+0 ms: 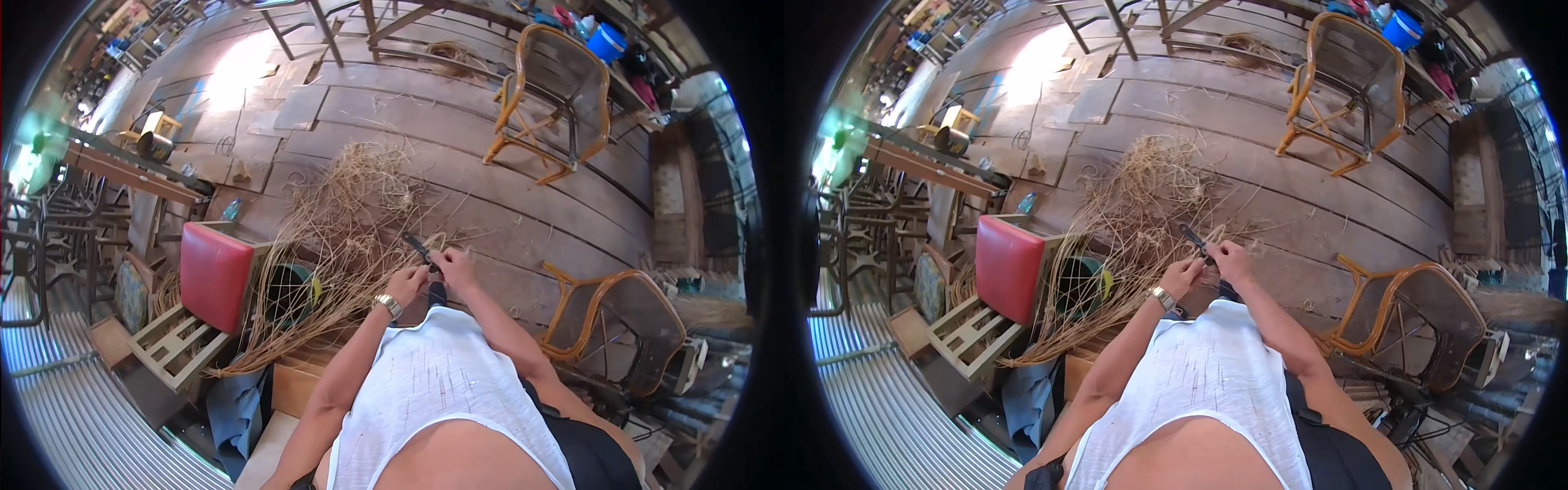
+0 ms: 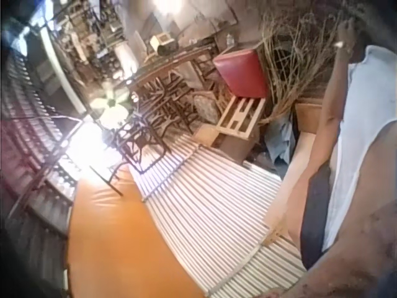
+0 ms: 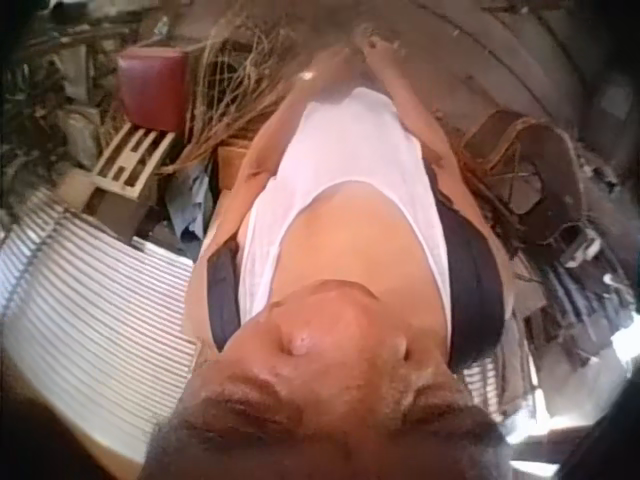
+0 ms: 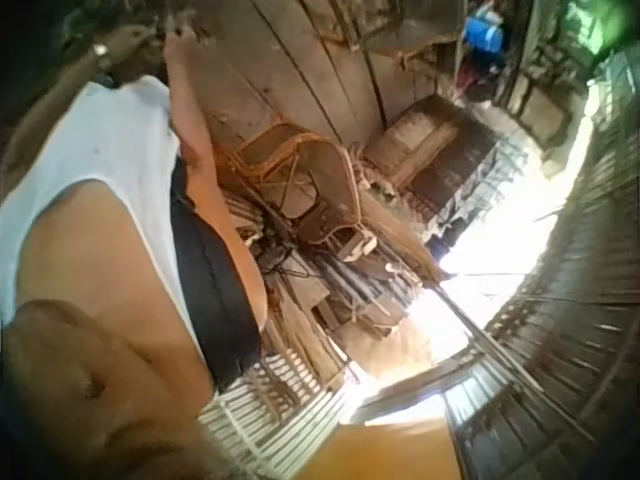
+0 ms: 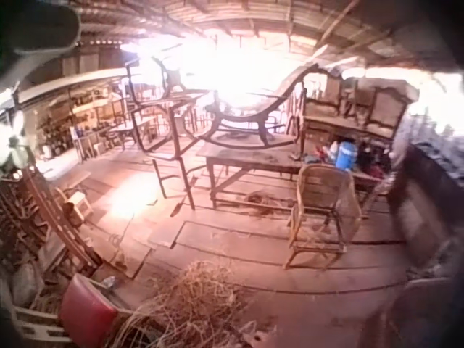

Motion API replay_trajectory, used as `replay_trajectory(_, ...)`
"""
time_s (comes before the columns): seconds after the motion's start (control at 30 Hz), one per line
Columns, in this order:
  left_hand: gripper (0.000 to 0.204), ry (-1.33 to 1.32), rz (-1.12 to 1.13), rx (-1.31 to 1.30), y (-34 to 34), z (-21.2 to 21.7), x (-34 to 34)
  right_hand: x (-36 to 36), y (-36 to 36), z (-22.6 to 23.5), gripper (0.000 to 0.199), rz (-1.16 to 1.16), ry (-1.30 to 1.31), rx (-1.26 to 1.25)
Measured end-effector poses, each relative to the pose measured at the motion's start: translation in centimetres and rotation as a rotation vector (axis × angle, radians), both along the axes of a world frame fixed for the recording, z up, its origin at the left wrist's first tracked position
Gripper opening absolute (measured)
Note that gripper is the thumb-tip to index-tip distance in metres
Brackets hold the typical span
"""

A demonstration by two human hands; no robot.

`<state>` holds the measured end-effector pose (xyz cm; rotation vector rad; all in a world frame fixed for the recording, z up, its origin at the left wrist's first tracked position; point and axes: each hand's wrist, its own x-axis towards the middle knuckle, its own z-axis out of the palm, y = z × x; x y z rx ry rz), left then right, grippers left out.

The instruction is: The person strips and cuts long, dry natural fibers using a knife and pliers. They repeatedly pull fibers from a bundle, trim them to length, and drop the pieces onto a pile on the floor. The person also picks up and organizes the processed fibers into a neat stack on a nearby table.

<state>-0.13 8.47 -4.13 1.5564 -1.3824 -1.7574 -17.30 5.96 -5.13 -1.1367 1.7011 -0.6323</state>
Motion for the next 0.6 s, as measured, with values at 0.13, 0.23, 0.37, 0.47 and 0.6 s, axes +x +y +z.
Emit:
replay_trajectory(0.13, 0.040, -0.164, -0.043, -0.222, 3.2, 0.5, 2.0, -2.9, -0.1, -0.6, 0.034, -0.084, -0.076, 0.073)
replay_trajectory(0.23, 0.038, -0.175, -0.055, -0.198, 7.0, 4.7, 7.3, -9.8, -3.1, -2.8, 0.032, -0.157, -0.002, -0.053)
replay_trajectory(0.37, 0.033, -0.302, 0.005, -0.018, 16.4, 6.2, 18.6, -18.8, -7.6, 2.9, 0.035, -0.358, 0.050, -0.015)
replay_trajectory(0.47, 0.036, -0.307, 0.118, 0.135, 21.9, 2.0, 22.7, -16.7, -8.0, 4.0, 0.033, -0.256, 0.088, -0.039)
replay_trajectory(0.6, 0.043, -0.631, 0.067, 0.203, 24.0, -1.1, 25.6, -11.9, -7.8, 3.9, 0.032, -0.099, 0.052, -0.047)
